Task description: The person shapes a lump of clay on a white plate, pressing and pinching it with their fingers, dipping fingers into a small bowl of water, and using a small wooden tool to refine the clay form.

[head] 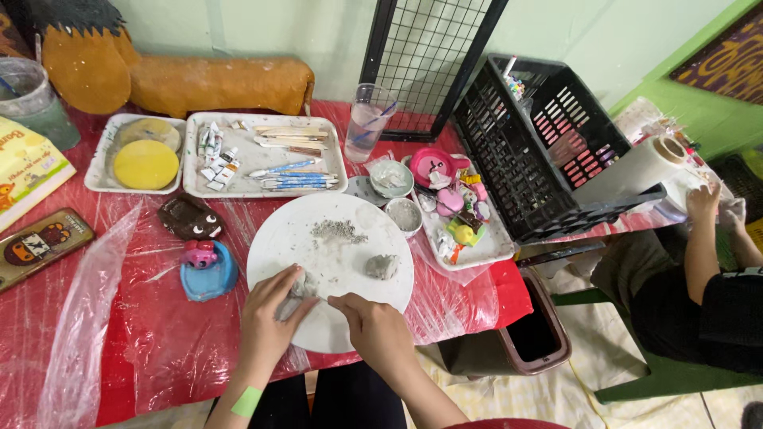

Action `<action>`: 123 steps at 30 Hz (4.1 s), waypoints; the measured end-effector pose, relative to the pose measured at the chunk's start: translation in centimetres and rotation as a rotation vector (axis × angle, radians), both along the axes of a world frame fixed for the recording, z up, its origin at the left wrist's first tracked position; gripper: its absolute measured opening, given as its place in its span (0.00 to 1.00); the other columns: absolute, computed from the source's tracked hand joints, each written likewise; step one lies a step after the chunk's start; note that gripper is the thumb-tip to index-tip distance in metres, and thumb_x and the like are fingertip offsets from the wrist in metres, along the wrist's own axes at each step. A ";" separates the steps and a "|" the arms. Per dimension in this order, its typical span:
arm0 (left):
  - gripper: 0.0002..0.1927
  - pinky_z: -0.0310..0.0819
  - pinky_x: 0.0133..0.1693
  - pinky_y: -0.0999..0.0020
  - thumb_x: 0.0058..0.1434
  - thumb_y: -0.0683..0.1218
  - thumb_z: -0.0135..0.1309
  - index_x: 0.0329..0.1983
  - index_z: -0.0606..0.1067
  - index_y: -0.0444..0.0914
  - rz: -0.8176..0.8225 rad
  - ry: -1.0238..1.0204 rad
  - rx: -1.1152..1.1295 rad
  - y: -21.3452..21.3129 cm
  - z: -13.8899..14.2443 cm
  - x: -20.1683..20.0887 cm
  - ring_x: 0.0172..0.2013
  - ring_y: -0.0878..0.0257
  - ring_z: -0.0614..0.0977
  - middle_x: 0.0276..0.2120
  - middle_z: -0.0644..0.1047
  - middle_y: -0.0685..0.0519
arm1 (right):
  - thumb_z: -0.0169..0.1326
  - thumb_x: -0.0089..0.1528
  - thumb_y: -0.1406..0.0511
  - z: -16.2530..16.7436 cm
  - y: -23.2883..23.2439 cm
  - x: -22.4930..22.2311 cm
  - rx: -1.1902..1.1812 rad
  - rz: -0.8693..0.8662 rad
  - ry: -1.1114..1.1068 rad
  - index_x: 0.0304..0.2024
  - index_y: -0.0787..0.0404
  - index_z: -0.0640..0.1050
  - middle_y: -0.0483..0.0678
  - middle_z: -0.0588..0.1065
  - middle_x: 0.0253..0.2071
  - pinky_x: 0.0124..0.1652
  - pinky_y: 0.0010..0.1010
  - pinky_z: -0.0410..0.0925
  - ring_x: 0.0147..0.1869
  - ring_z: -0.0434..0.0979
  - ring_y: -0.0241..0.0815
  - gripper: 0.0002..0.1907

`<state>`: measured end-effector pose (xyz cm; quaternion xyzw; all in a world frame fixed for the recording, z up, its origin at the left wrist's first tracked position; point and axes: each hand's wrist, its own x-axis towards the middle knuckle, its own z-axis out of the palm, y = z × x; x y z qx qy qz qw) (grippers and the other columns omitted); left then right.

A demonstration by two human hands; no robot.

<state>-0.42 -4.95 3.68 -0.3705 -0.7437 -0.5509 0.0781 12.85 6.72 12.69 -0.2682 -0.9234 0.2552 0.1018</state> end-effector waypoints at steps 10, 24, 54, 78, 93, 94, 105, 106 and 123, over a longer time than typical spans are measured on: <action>0.29 0.73 0.49 0.55 0.44 0.48 0.72 0.49 0.76 0.40 0.022 0.032 -0.049 0.2 0.7 1.0 0.51 0.52 0.81 0.51 0.79 0.47 | 0.56 0.65 0.62 -0.1 2.9 -0.1 0.024 0.045 0.052 0.44 0.52 0.83 0.54 0.79 0.25 0.32 0.43 0.71 0.31 0.81 0.55 0.08; 0.27 0.78 0.41 0.61 0.56 0.45 0.63 0.58 0.69 0.38 -0.242 -0.275 -0.085 0.9 1.6 -1.9 0.42 0.53 0.84 0.48 0.80 0.47 | 0.56 0.64 0.71 -2.1 1.6 -0.8 0.025 0.175 0.411 0.50 0.55 0.82 0.52 0.82 0.41 0.37 0.36 0.74 0.38 0.84 0.51 0.13; 0.17 0.71 0.32 0.70 0.76 0.50 0.43 0.34 0.66 0.35 -0.030 -0.806 0.651 7.2 -1.1 -1.5 0.27 0.66 0.76 0.27 0.74 0.52 | 0.57 0.63 0.70 -5.3 -0.8 -3.3 0.102 -0.058 0.397 0.41 0.55 0.83 0.50 0.81 0.31 0.25 0.38 0.68 0.23 0.77 0.48 0.07; 0.15 0.74 0.31 0.71 0.76 0.50 0.43 0.35 0.65 0.36 0.015 -0.820 0.666 7.6 -2.4 -1.5 0.28 0.68 0.77 0.30 0.77 0.50 | 0.53 0.63 0.73 -5.3 -1.9 -3.9 0.054 -0.088 0.454 0.44 0.58 0.81 0.52 0.82 0.34 0.28 0.40 0.70 0.29 0.81 0.53 0.10; 0.17 0.72 0.28 0.71 0.75 0.51 0.44 0.33 0.66 0.35 -0.064 -0.825 0.593 8.1 -1.8 -1.8 0.25 0.66 0.77 0.28 0.75 0.51 | 0.54 0.63 0.70 -5.3 -0.8 -2.8 -0.047 -0.115 0.340 0.46 0.55 0.82 0.54 0.82 0.35 0.28 0.41 0.71 0.26 0.81 0.54 0.11; 0.17 0.72 0.26 0.71 0.75 0.51 0.44 0.33 0.66 0.35 -0.080 -0.850 0.588 8.1 -1.8 -1.9 0.24 0.66 0.77 0.28 0.75 0.52 | 0.55 0.63 0.71 -5.4 -0.8 -2.9 0.003 -0.086 0.376 0.45 0.56 0.81 0.55 0.81 0.35 0.28 0.41 0.71 0.28 0.81 0.55 0.09; 0.14 0.71 0.27 0.71 0.74 0.49 0.46 0.35 0.65 0.36 -0.052 -0.911 0.638 7.3 -1.5 -1.4 0.24 0.67 0.76 0.29 0.76 0.51 | 0.52 0.64 0.73 -5.9 -2.1 -4.4 0.074 -0.070 0.463 0.44 0.59 0.79 0.56 0.79 0.31 0.28 0.45 0.69 0.31 0.80 0.58 0.08; 0.14 0.70 0.27 0.71 0.74 0.49 0.46 0.35 0.65 0.36 -0.041 -0.897 0.630 7.3 -1.5 -1.3 0.24 0.67 0.76 0.29 0.75 0.51 | 0.52 0.64 0.73 -6.0 -2.1 -4.4 0.063 -0.071 0.455 0.44 0.60 0.78 0.57 0.79 0.31 0.29 0.45 0.69 0.32 0.80 0.59 0.08; 0.16 0.74 0.30 0.70 0.75 0.50 0.43 0.34 0.67 0.36 -0.084 -0.847 0.573 7.8 -1.2 -1.7 0.27 0.67 0.79 0.28 0.75 0.52 | 0.54 0.63 0.70 -5.1 0.5 -2.1 0.251 0.089 0.409 0.48 0.53 0.80 0.49 0.76 0.27 0.28 0.41 0.67 0.28 0.78 0.51 0.12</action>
